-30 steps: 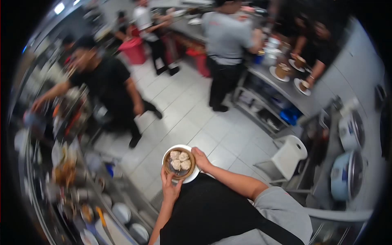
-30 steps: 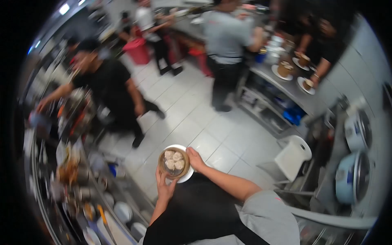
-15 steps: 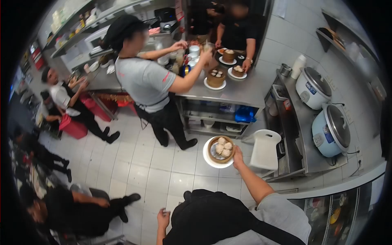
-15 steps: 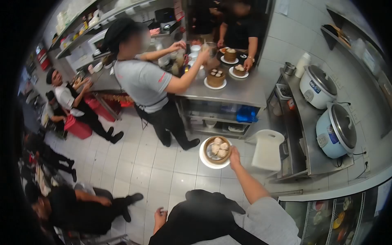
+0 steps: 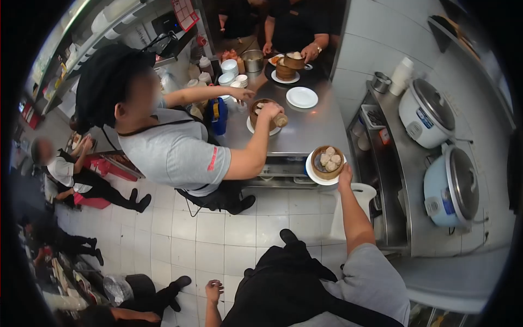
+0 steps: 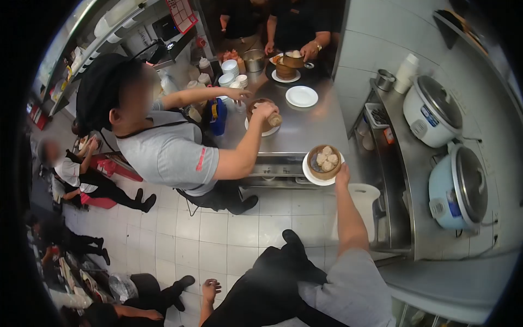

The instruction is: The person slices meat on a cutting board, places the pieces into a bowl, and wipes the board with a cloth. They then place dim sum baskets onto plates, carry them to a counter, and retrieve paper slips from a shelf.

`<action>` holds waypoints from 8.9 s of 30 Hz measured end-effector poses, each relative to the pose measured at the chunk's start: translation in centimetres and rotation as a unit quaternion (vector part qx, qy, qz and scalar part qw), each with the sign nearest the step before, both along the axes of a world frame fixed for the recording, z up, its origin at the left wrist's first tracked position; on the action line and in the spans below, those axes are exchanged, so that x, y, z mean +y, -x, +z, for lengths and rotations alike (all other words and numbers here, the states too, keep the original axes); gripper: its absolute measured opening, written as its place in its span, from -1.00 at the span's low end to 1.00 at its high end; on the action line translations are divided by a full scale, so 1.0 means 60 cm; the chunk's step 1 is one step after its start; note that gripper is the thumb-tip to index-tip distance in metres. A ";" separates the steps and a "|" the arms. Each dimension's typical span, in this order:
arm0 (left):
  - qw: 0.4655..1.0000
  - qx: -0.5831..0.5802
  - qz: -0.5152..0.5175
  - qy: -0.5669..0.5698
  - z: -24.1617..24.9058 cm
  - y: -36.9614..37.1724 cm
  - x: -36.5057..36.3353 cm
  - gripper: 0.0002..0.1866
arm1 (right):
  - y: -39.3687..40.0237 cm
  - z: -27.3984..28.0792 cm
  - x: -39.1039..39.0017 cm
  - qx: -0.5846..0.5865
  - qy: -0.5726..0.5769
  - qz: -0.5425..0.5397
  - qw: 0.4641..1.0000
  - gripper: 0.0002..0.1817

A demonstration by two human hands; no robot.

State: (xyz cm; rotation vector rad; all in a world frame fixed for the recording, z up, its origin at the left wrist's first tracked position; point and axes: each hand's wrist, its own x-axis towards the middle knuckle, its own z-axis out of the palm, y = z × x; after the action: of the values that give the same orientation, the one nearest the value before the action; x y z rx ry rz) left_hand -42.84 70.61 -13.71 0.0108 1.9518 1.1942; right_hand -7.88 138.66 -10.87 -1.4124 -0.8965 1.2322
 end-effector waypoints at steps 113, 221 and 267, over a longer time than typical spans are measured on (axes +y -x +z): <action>0.570 0.005 0.513 0.642 0.181 -1.146 -1.775 -0.61 | 0.260 0.199 -2.307 0.163 -0.492 0.832 -0.197 -0.62; 0.527 0.290 0.698 0.388 0.232 -0.878 -1.143 -0.38 | 0.235 0.221 -2.189 0.131 -0.372 0.910 -0.127 -0.56; 0.298 0.392 0.822 0.285 0.363 -0.879 -1.190 -0.54 | 0.391 0.048 -1.797 -0.089 -0.353 0.927 -0.094 -0.59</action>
State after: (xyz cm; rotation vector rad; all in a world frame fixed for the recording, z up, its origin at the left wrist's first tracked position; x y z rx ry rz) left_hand 9.88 -0.79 8.07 -3.0174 2.8251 1.3712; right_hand -31.34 30.84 -7.97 -1.3826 1.9014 -0.6197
